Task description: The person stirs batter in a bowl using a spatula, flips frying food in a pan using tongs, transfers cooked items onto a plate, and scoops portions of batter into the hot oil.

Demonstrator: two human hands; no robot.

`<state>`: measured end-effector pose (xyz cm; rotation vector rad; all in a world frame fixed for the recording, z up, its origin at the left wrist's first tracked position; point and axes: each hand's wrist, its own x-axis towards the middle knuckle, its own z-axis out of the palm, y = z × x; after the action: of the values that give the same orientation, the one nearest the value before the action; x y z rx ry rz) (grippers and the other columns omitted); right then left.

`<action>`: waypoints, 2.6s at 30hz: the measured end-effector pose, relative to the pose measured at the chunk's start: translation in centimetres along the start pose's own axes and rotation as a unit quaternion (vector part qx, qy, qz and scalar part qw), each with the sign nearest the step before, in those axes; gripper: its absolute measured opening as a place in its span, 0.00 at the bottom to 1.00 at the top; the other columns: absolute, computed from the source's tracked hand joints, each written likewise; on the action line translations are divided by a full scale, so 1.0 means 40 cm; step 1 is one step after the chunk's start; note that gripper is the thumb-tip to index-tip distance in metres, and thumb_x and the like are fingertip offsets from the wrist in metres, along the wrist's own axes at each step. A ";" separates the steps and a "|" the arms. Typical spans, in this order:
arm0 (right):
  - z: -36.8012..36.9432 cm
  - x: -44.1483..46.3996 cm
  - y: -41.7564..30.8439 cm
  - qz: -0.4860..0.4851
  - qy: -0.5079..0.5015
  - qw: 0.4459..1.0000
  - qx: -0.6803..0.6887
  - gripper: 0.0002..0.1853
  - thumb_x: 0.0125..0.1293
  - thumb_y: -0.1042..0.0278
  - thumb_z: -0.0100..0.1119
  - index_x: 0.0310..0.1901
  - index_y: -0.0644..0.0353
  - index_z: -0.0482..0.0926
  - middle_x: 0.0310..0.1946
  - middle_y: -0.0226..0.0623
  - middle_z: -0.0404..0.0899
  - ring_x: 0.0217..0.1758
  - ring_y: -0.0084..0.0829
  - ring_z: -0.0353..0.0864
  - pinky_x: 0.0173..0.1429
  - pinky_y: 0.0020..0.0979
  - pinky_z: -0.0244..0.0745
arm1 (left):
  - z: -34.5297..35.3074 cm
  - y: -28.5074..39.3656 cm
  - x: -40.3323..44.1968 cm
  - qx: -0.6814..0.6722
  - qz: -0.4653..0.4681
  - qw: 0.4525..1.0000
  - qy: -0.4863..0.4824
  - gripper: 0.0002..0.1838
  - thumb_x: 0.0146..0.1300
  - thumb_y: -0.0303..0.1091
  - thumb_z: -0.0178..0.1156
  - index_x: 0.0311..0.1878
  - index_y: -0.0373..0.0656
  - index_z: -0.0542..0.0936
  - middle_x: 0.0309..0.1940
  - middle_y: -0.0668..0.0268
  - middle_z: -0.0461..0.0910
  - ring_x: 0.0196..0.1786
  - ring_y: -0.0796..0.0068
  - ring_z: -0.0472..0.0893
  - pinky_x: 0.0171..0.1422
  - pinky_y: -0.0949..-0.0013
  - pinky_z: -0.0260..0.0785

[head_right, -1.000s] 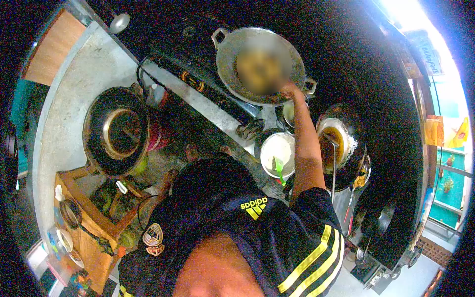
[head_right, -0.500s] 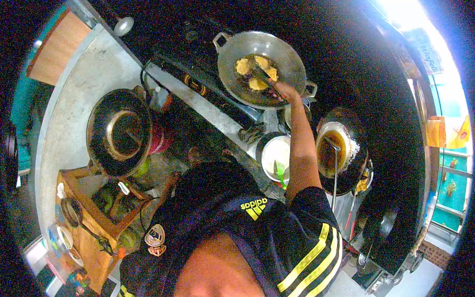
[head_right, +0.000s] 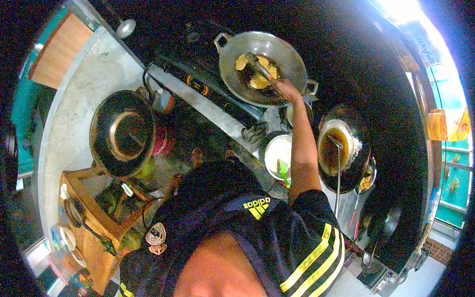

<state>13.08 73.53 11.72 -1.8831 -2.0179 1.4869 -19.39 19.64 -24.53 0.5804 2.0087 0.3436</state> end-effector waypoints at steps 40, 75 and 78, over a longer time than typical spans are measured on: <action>-0.033 0.090 0.064 0.131 -0.105 0.945 0.280 0.22 0.74 0.48 0.35 0.62 0.48 0.62 0.32 0.37 0.78 0.19 0.21 0.70 0.16 0.21 0.63 | 0.016 0.030 -0.060 0.049 -0.035 0.997 0.042 0.25 0.59 0.54 0.53 0.48 0.43 0.79 0.45 0.50 0.81 0.51 0.48 0.78 0.54 0.51 0.68; -0.045 0.074 -0.012 -0.060 0.182 0.970 -0.147 0.30 0.56 0.36 0.55 0.39 0.59 0.84 0.31 0.48 0.84 0.42 0.47 0.84 0.48 0.43 0.75 | 0.061 -0.126 0.046 -0.041 0.068 0.996 0.032 0.28 0.58 0.58 0.51 0.47 0.43 0.79 0.43 0.49 0.81 0.50 0.48 0.78 0.54 0.52 0.68; -0.057 0.097 -0.026 -0.091 0.185 0.949 -0.237 0.29 0.55 0.37 0.56 0.41 0.58 0.84 0.38 0.50 0.83 0.46 0.48 0.82 0.51 0.44 0.75 | 0.056 -0.082 0.027 0.006 0.050 0.999 0.014 0.27 0.59 0.57 0.50 0.45 0.42 0.80 0.42 0.50 0.81 0.50 0.48 0.78 0.54 0.52 0.68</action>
<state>12.52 78.10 11.44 -1.8584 -2.4069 0.5760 -18.70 17.43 -27.94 0.6883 2.0145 0.4038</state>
